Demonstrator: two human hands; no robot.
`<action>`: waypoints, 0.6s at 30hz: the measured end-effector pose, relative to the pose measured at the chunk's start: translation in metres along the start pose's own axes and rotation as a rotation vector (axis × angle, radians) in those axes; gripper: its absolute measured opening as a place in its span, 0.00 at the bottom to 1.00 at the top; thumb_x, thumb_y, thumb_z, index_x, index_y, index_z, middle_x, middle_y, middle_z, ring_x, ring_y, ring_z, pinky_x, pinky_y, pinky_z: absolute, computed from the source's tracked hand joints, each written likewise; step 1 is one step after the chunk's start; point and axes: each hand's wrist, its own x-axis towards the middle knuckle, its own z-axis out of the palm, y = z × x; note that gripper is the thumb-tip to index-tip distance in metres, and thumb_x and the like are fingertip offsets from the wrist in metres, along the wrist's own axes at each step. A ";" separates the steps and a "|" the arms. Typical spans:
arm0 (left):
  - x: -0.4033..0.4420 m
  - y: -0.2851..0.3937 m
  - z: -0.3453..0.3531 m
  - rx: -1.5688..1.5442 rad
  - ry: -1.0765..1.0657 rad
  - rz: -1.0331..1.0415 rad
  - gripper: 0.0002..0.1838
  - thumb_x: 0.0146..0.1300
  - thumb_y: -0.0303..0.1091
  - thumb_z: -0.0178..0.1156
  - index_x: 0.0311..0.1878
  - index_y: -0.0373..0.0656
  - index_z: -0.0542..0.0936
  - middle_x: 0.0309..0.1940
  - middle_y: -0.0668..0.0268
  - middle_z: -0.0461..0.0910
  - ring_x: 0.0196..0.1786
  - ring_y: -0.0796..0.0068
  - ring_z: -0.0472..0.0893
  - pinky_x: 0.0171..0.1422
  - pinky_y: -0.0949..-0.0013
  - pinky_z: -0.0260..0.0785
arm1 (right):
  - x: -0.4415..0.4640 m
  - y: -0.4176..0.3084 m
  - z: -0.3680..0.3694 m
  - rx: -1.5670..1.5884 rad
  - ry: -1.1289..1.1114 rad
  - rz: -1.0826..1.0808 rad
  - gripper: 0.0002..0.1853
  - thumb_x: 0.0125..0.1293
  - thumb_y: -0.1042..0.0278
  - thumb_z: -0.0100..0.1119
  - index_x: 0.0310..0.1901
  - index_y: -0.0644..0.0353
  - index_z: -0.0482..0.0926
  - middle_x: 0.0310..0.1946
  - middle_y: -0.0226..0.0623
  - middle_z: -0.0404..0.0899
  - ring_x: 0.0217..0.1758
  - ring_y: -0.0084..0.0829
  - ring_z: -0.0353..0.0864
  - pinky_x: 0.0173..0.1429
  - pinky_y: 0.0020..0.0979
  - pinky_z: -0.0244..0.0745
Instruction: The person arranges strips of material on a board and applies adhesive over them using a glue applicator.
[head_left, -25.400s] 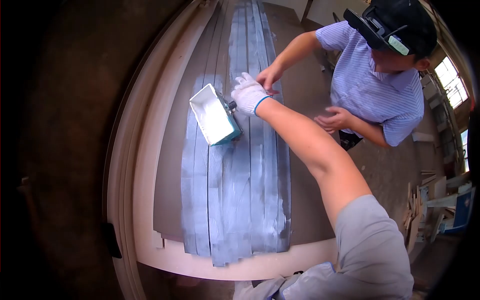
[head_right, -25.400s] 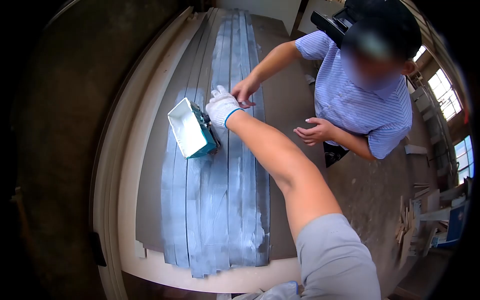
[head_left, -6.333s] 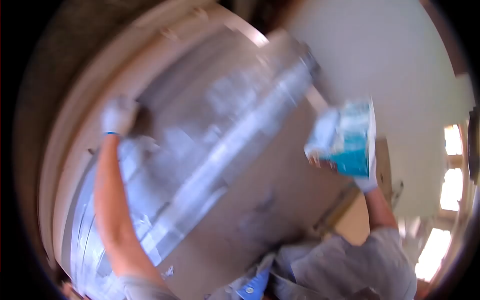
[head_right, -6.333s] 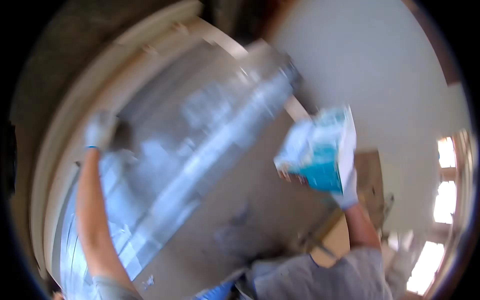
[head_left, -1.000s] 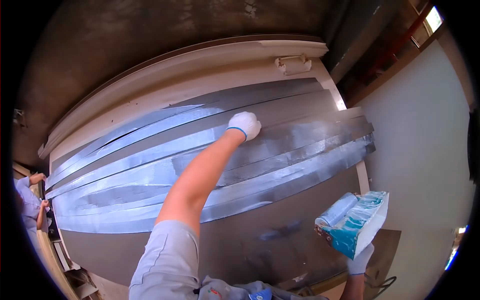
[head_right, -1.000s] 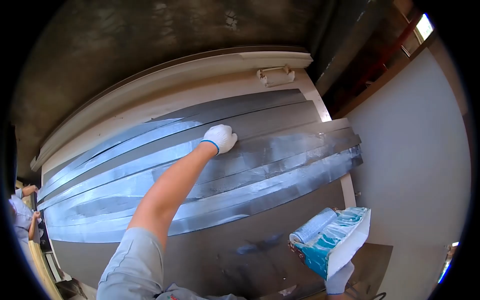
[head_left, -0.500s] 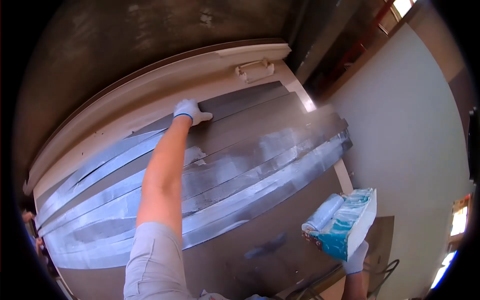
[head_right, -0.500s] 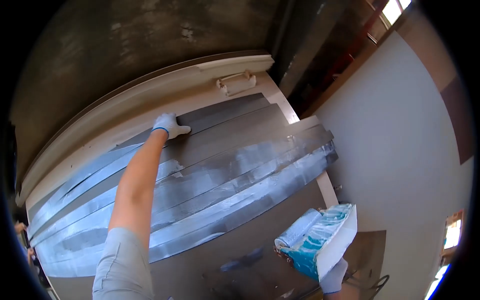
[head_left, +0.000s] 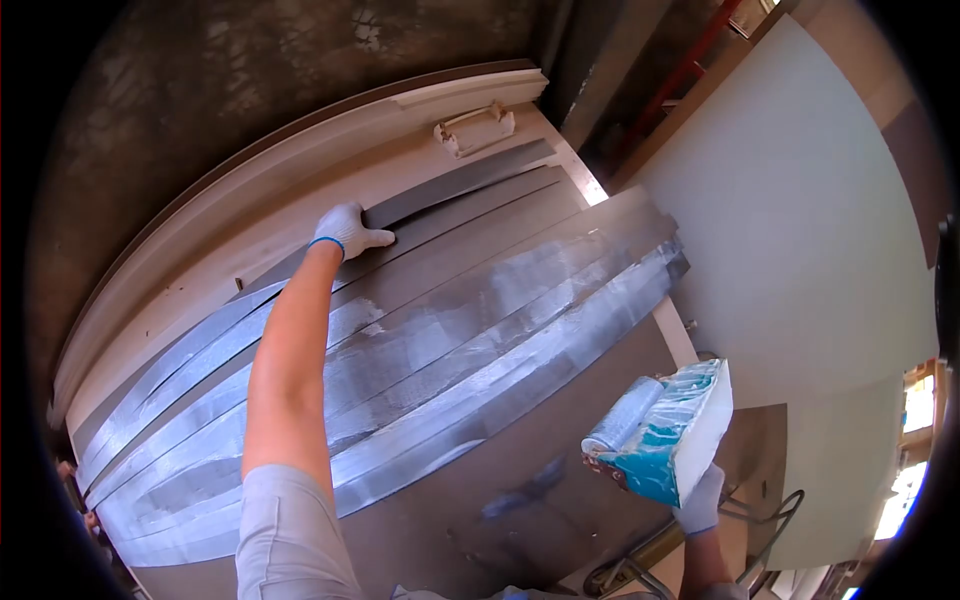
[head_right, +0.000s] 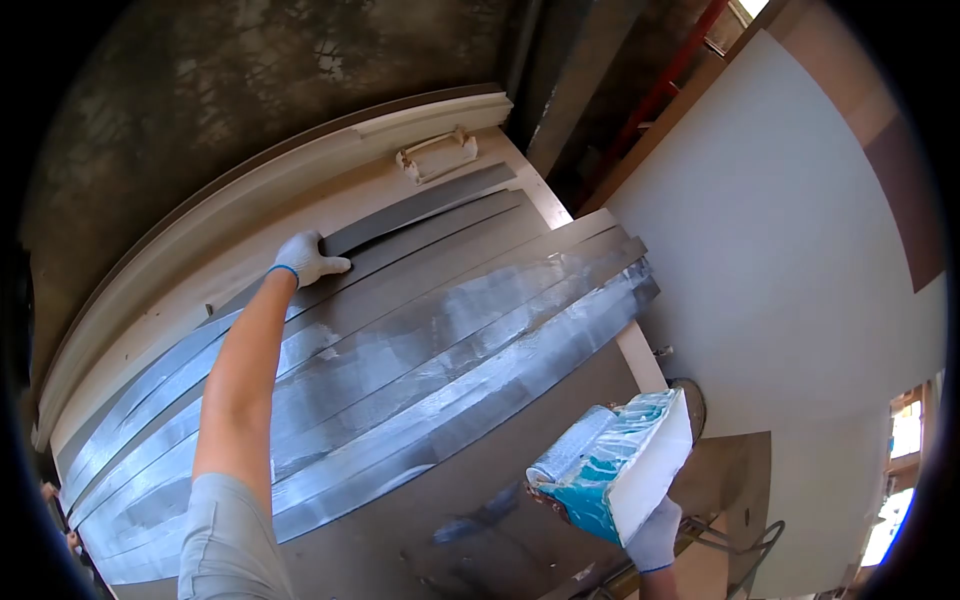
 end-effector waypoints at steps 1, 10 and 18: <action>0.002 -0.002 0.006 -0.003 0.001 0.006 0.46 0.51 0.68 0.82 0.59 0.33 0.89 0.58 0.42 0.90 0.63 0.42 0.88 0.70 0.51 0.79 | 0.000 0.000 0.000 -0.037 -0.004 -0.038 0.23 0.65 0.63 0.80 0.56 0.69 0.88 0.47 0.42 0.95 0.51 0.30 0.94 0.57 0.36 0.86; 0.013 -0.023 0.041 -0.033 0.096 0.074 0.39 0.67 0.67 0.72 0.60 0.36 0.90 0.58 0.42 0.90 0.63 0.40 0.88 0.70 0.49 0.79 | -0.005 0.004 0.007 -0.085 0.032 0.004 0.19 0.72 0.65 0.71 0.58 0.69 0.87 0.48 0.45 0.93 0.53 0.33 0.93 0.57 0.38 0.85; -0.014 -0.004 0.056 0.055 0.193 0.068 0.37 0.63 0.66 0.70 0.63 0.45 0.91 0.60 0.42 0.87 0.66 0.40 0.83 0.73 0.48 0.75 | -0.007 0.014 0.012 0.036 0.089 0.067 0.20 0.67 0.68 0.78 0.56 0.70 0.88 0.48 0.41 0.95 0.51 0.28 0.93 0.58 0.35 0.86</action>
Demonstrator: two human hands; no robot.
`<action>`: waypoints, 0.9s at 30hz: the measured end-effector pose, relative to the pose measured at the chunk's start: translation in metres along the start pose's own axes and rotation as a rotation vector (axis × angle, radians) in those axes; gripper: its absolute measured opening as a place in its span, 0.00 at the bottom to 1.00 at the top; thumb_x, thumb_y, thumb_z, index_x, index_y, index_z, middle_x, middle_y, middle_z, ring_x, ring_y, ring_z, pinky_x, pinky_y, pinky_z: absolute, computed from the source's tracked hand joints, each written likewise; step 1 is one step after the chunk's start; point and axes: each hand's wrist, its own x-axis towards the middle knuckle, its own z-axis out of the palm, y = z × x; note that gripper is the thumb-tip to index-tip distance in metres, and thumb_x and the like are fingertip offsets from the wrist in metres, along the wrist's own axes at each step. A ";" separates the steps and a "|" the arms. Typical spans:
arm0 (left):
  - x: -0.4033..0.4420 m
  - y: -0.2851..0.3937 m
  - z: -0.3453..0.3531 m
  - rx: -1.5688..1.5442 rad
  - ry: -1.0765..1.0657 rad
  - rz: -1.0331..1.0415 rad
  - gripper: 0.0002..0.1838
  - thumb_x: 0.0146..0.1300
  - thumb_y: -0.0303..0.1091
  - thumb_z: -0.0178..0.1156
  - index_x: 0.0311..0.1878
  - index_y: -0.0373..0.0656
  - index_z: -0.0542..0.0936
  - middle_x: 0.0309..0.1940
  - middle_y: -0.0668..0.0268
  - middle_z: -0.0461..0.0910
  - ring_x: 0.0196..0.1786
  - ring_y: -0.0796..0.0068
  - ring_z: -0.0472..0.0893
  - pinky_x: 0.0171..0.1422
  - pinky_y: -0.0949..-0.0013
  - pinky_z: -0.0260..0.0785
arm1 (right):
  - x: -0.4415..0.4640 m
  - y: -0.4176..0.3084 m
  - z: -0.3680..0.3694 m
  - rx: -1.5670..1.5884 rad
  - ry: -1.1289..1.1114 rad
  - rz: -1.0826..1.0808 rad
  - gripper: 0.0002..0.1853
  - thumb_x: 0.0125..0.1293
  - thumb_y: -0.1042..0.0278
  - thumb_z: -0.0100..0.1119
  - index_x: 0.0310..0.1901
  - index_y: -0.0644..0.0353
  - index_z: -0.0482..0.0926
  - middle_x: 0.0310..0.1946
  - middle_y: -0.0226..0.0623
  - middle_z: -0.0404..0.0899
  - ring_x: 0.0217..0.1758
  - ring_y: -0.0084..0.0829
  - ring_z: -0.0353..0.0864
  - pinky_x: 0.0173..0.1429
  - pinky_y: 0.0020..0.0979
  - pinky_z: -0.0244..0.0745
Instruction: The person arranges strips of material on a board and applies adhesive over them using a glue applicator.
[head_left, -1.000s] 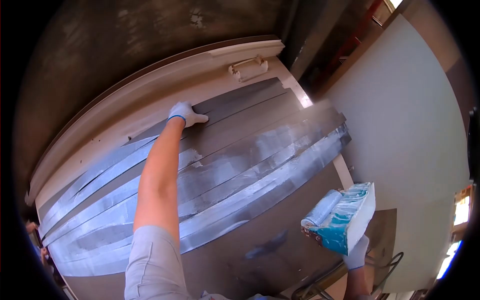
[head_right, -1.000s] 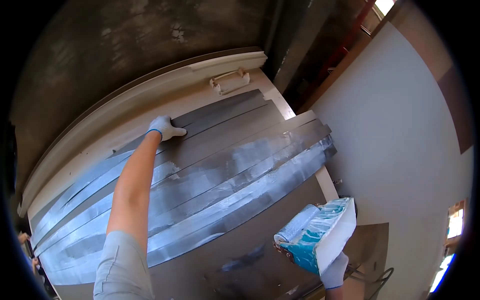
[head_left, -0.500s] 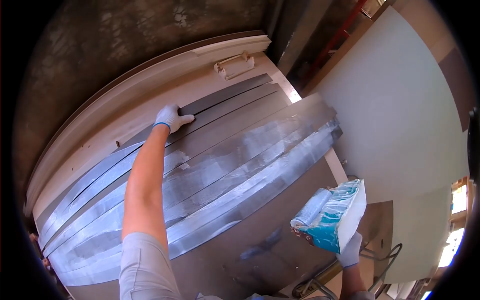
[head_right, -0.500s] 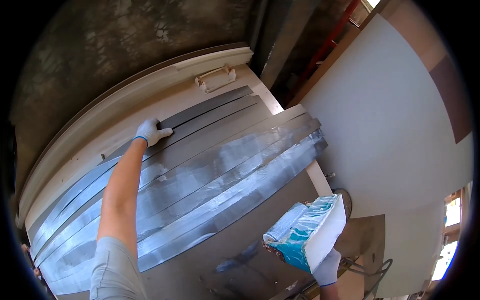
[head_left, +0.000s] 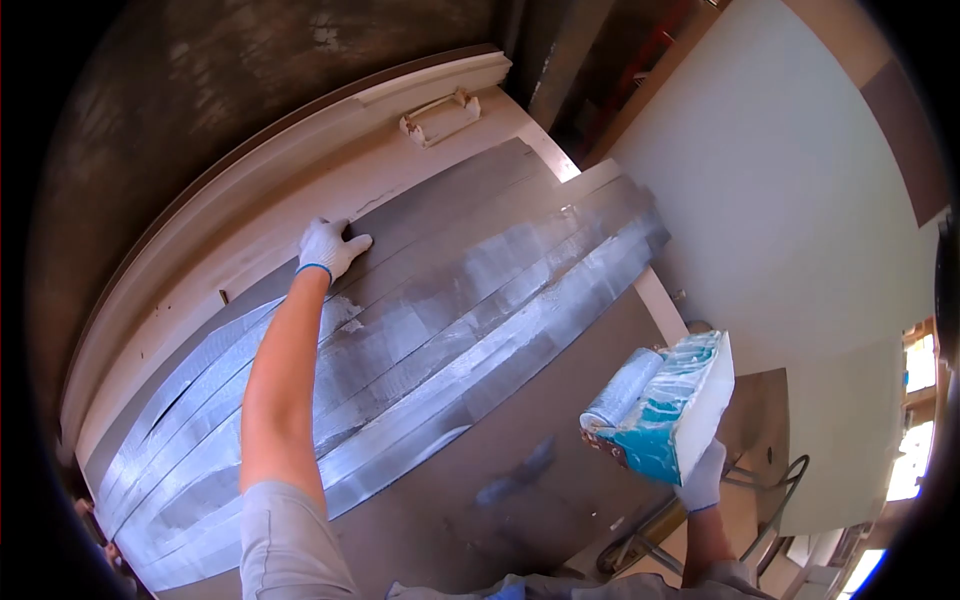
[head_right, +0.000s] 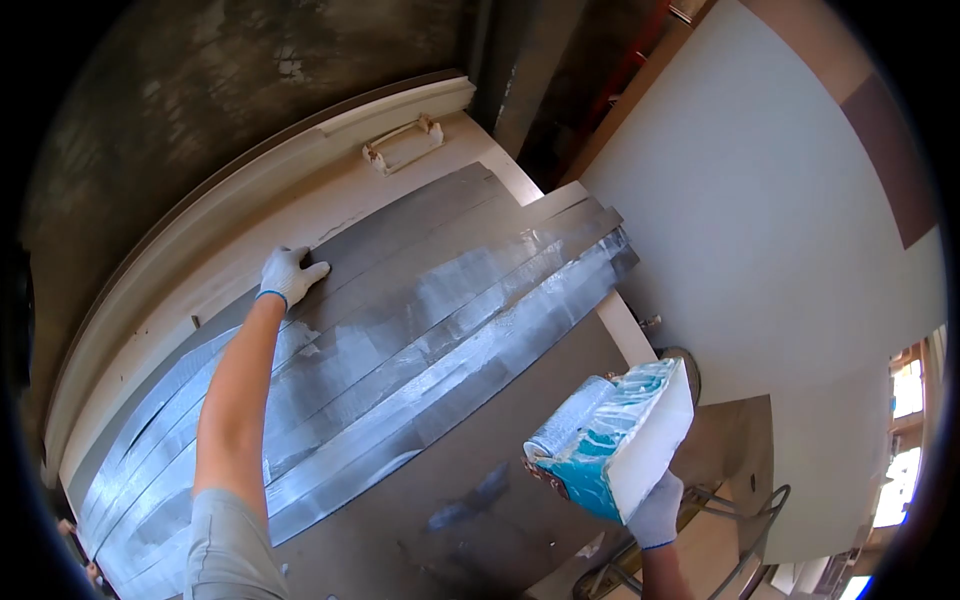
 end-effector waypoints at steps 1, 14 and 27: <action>-0.003 0.002 0.005 0.002 -0.007 0.011 0.37 0.63 0.66 0.70 0.63 0.45 0.91 0.60 0.42 0.87 0.66 0.40 0.83 0.73 0.48 0.75 | -0.001 0.001 -0.001 0.009 -0.016 -0.012 0.20 0.67 0.69 0.78 0.57 0.70 0.88 0.48 0.41 0.95 0.51 0.28 0.93 0.58 0.35 0.86; -0.030 0.016 0.031 0.056 0.152 0.078 0.34 0.65 0.62 0.72 0.65 0.49 0.90 0.61 0.50 0.85 0.67 0.45 0.79 0.74 0.46 0.71 | -0.004 -0.012 0.003 -0.082 0.015 -0.109 0.18 0.66 0.69 0.75 0.55 0.70 0.88 0.46 0.42 0.95 0.50 0.29 0.93 0.55 0.35 0.86; -0.166 0.115 0.043 -0.256 0.205 -0.028 0.37 0.69 0.54 0.71 0.72 0.37 0.83 0.72 0.44 0.80 0.77 0.42 0.75 0.84 0.48 0.66 | 0.136 0.026 0.026 0.106 -0.264 -0.264 0.13 0.66 0.69 0.71 0.49 0.65 0.90 0.42 0.45 0.94 0.48 0.37 0.95 0.52 0.41 0.87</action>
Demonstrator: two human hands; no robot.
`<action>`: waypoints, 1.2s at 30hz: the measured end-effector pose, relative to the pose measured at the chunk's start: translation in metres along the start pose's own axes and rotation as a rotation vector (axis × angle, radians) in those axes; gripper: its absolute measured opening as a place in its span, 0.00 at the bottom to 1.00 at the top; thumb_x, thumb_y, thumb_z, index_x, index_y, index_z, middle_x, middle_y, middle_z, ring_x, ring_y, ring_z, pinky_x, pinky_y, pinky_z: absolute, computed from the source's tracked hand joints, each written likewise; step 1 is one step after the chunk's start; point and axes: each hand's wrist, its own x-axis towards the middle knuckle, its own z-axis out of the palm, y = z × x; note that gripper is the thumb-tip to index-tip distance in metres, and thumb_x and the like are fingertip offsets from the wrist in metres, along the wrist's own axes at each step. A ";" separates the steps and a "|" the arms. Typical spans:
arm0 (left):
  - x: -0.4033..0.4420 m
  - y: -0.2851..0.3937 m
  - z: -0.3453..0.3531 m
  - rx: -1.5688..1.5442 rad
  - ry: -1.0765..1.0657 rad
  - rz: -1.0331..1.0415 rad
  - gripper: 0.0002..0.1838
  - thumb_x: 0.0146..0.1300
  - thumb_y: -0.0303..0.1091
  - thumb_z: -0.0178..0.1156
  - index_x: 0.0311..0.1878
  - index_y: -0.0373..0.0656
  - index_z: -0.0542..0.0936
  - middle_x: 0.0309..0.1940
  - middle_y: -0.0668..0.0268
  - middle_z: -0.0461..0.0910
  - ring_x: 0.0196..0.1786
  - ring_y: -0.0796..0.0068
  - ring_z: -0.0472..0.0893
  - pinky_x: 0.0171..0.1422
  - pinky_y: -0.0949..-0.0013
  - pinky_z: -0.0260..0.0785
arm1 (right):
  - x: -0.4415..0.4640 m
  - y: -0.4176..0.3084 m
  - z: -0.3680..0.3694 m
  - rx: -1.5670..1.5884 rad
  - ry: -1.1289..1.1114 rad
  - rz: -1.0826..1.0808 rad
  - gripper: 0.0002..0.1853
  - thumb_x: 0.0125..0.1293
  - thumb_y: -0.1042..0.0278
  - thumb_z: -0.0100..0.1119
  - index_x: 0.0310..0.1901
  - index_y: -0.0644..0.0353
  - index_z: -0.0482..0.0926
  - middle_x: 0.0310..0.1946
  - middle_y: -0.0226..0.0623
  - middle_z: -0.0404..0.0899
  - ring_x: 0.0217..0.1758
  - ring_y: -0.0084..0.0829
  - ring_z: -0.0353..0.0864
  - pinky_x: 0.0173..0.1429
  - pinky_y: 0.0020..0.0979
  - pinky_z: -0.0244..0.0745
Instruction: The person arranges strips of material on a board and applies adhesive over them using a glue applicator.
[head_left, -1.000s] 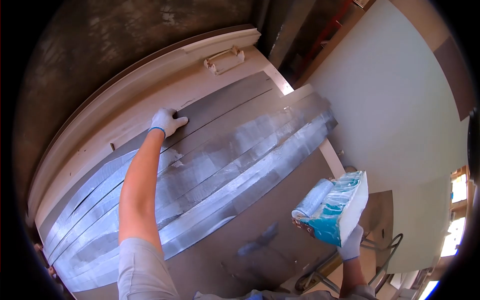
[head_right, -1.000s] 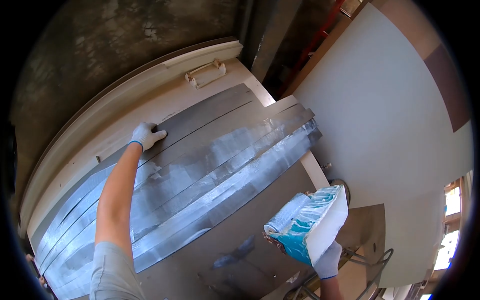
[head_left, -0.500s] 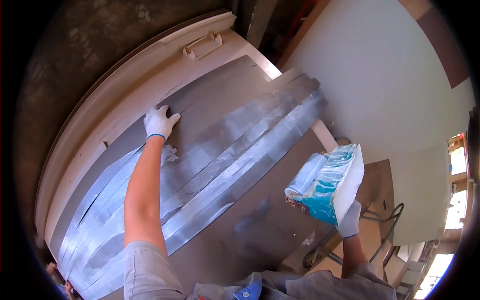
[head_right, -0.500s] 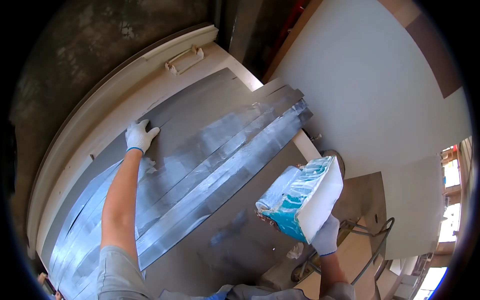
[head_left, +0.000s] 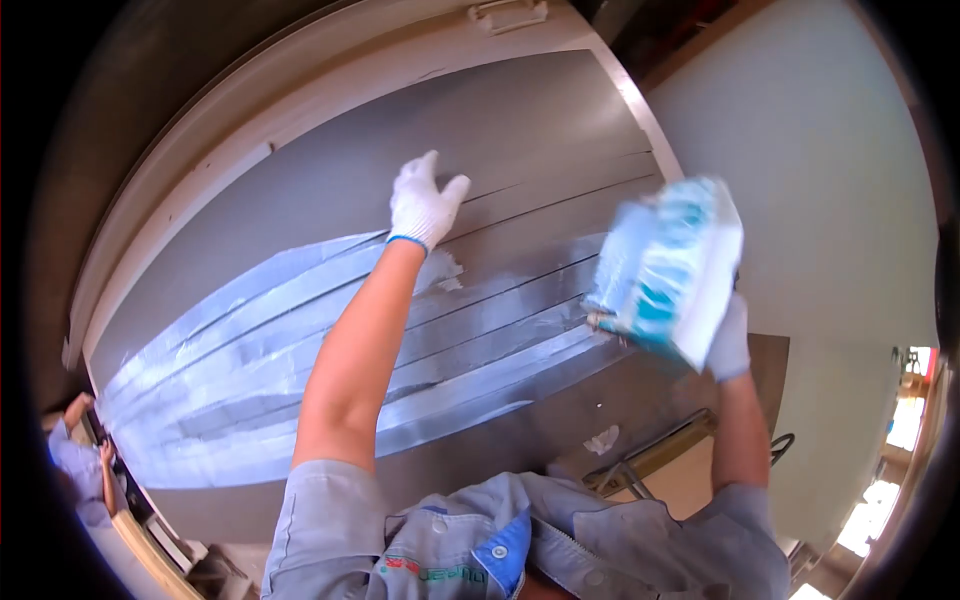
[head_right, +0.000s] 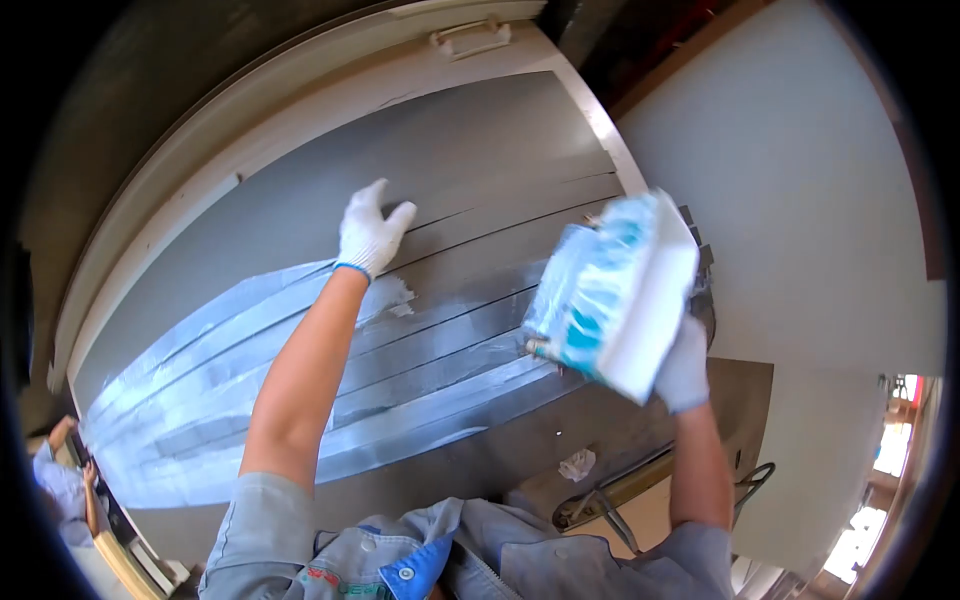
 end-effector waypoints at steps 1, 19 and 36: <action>-0.028 0.003 -0.022 -0.091 0.138 0.011 0.34 0.70 0.50 0.70 0.72 0.36 0.82 0.72 0.43 0.80 0.77 0.42 0.76 0.84 0.49 0.66 | 0.021 -0.015 -0.005 -0.346 0.011 -0.115 0.11 0.65 0.66 0.71 0.46 0.61 0.89 0.41 0.46 0.93 0.47 0.43 0.95 0.52 0.44 0.87; -0.538 -0.137 -0.180 -0.228 0.505 -0.844 0.17 0.77 0.24 0.62 0.65 0.29 0.83 0.64 0.52 0.83 0.66 0.59 0.83 0.74 0.58 0.75 | 0.050 -0.291 0.347 -0.844 -0.633 -0.809 0.14 0.73 0.65 0.58 0.47 0.54 0.95 0.47 0.47 0.95 0.51 0.49 0.96 0.55 0.50 0.91; -0.522 -0.124 -0.155 -0.367 0.345 -0.702 0.12 0.74 0.22 0.62 0.56 0.30 0.86 0.56 0.51 0.86 0.59 0.57 0.86 0.69 0.58 0.78 | 0.195 -0.069 0.133 -1.177 -0.375 -0.570 0.13 0.73 0.54 0.62 0.43 0.50 0.91 0.39 0.47 0.93 0.46 0.52 0.94 0.53 0.54 0.88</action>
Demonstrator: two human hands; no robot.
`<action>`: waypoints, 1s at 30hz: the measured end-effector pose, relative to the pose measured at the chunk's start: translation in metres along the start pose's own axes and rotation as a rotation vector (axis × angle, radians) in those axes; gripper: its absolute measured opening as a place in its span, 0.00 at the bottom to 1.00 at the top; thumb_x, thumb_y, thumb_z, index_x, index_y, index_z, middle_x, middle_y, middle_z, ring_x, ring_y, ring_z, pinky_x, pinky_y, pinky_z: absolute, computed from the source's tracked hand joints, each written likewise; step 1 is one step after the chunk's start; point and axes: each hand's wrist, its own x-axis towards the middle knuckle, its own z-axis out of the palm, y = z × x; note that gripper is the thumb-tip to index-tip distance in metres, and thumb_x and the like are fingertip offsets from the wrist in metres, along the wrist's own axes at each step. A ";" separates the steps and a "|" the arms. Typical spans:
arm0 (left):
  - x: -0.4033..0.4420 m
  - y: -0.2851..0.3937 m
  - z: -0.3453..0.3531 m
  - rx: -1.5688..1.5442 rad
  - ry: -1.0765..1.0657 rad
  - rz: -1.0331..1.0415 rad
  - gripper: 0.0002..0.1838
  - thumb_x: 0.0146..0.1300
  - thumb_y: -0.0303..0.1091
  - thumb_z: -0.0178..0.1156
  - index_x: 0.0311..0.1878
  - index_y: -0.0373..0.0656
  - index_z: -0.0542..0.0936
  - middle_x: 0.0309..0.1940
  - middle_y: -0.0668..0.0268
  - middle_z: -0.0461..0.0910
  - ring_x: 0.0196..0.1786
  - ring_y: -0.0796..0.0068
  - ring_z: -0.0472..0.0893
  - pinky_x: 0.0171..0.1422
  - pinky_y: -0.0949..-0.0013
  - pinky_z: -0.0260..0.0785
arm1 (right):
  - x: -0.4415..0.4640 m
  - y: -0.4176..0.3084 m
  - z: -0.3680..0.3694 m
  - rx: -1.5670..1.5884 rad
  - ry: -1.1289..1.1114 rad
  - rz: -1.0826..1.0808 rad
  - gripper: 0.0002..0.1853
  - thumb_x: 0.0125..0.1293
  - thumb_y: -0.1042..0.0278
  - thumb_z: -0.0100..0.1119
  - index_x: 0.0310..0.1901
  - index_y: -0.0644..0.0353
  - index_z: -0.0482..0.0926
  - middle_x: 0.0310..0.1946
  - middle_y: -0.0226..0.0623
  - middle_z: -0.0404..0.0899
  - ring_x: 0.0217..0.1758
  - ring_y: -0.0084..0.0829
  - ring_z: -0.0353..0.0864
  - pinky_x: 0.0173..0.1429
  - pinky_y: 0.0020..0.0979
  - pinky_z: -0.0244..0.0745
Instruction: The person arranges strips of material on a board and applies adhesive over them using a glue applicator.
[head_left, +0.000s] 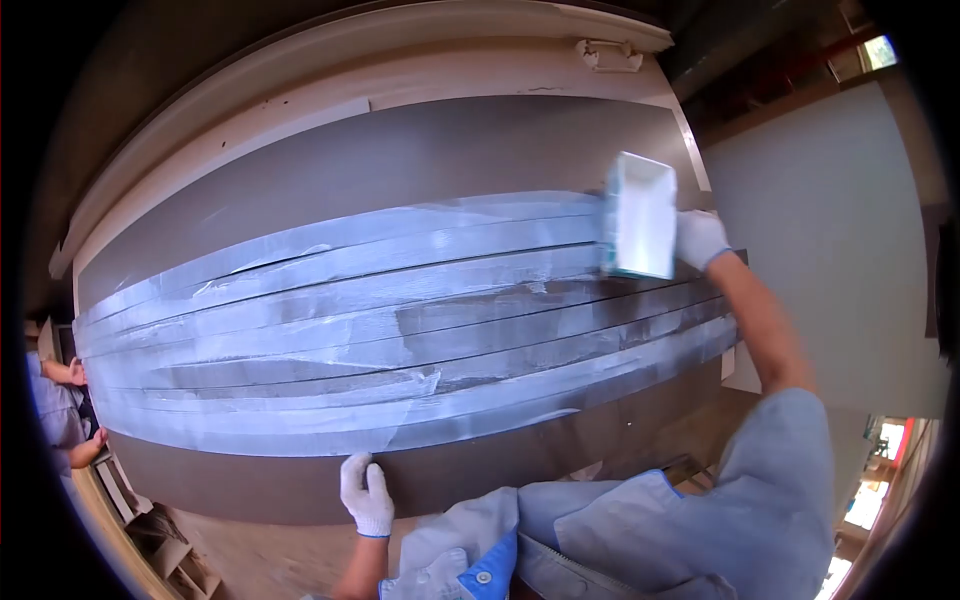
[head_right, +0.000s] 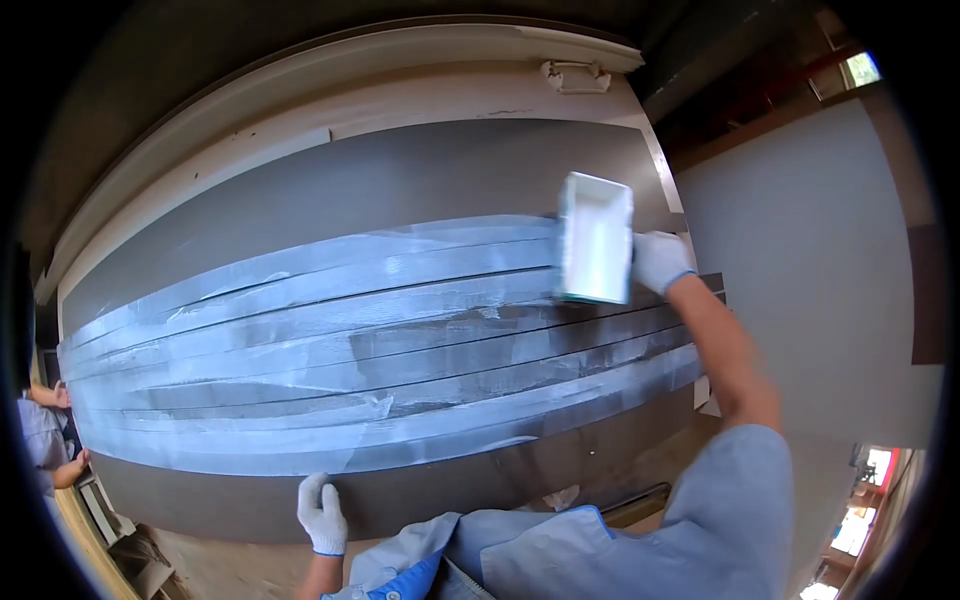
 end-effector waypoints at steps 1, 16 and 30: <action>-0.007 0.004 -0.001 0.009 -0.021 0.000 0.12 0.73 0.22 0.62 0.55 0.31 0.87 0.55 0.52 0.86 0.58 0.57 0.86 0.69 0.59 0.78 | -0.009 0.013 -0.007 0.003 0.024 0.026 0.13 0.71 0.52 0.65 0.43 0.50 0.91 0.40 0.48 0.93 0.47 0.52 0.94 0.56 0.53 0.87; -0.036 -0.018 -0.053 -0.017 0.091 -0.073 0.11 0.74 0.21 0.60 0.55 0.30 0.86 0.54 0.57 0.86 0.56 0.66 0.84 0.65 0.65 0.77 | 0.085 -0.409 -0.178 0.257 0.003 -0.497 0.14 0.73 0.61 0.61 0.47 0.55 0.95 0.47 0.46 0.95 0.51 0.49 0.96 0.54 0.49 0.91; 0.353 0.234 0.142 0.418 -0.229 0.801 0.15 0.79 0.33 0.58 0.57 0.33 0.87 0.53 0.45 0.86 0.58 0.42 0.85 0.69 0.50 0.76 | 0.061 -0.222 -0.097 0.297 -0.015 -0.310 0.13 0.70 0.62 0.65 0.43 0.58 0.95 0.44 0.49 0.94 0.51 0.47 0.96 0.55 0.48 0.89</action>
